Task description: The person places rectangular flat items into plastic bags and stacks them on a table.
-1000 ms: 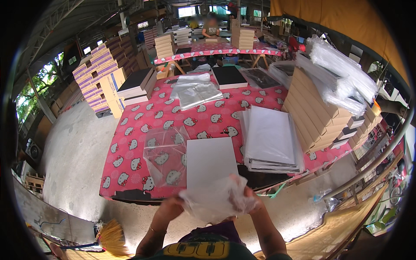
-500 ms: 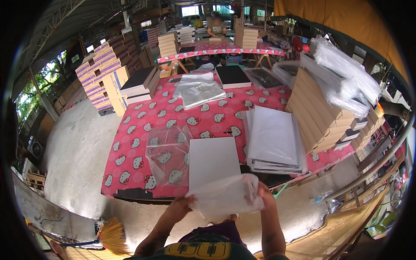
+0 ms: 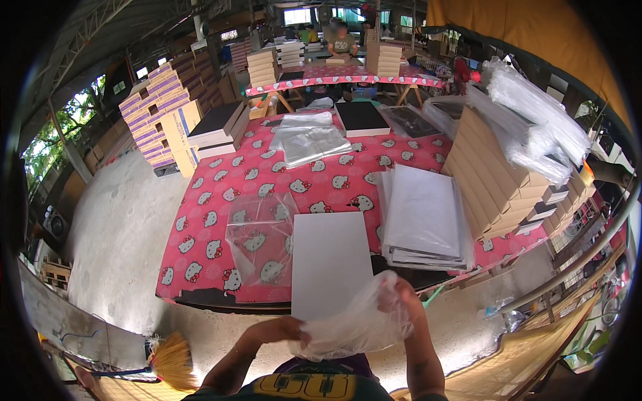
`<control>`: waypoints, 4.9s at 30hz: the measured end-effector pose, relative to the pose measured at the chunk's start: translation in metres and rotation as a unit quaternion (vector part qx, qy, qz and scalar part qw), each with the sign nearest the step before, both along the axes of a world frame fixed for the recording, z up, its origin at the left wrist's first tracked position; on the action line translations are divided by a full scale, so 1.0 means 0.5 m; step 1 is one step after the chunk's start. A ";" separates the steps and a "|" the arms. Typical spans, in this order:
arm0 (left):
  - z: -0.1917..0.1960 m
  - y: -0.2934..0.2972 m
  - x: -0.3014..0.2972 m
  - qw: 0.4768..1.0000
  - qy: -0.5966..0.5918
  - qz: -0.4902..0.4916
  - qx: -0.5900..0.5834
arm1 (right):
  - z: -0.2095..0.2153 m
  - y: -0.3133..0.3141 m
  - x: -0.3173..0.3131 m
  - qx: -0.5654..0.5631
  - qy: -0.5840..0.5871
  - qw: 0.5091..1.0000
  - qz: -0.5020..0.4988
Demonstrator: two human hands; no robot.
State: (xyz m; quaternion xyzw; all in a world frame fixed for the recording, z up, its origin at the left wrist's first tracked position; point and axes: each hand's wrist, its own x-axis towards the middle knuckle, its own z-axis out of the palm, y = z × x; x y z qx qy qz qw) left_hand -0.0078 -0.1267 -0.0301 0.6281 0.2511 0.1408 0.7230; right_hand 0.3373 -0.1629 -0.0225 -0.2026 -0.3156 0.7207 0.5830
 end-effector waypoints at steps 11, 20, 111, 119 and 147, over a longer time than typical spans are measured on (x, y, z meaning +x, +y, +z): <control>0.010 0.026 -0.022 0.960 0.166 -0.133 0.180 | -0.087 -0.009 0.041 -0.089 0.068 0.993 0.020; -0.057 0.037 -0.061 0.935 -0.190 0.173 -0.243 | -0.103 -0.025 0.011 -0.027 -0.296 0.921 0.253; -0.159 0.165 0.022 0.687 0.274 0.376 0.558 | -0.114 0.233 0.206 -0.074 0.076 0.733 -0.672; -0.201 0.179 -0.160 0.687 0.415 0.416 0.427 | -0.184 0.135 0.137 -0.176 -0.193 0.689 -0.676; -0.082 0.067 -0.012 0.784 -0.004 0.587 0.204 | -0.077 0.021 -0.214 -0.031 0.091 0.995 -0.040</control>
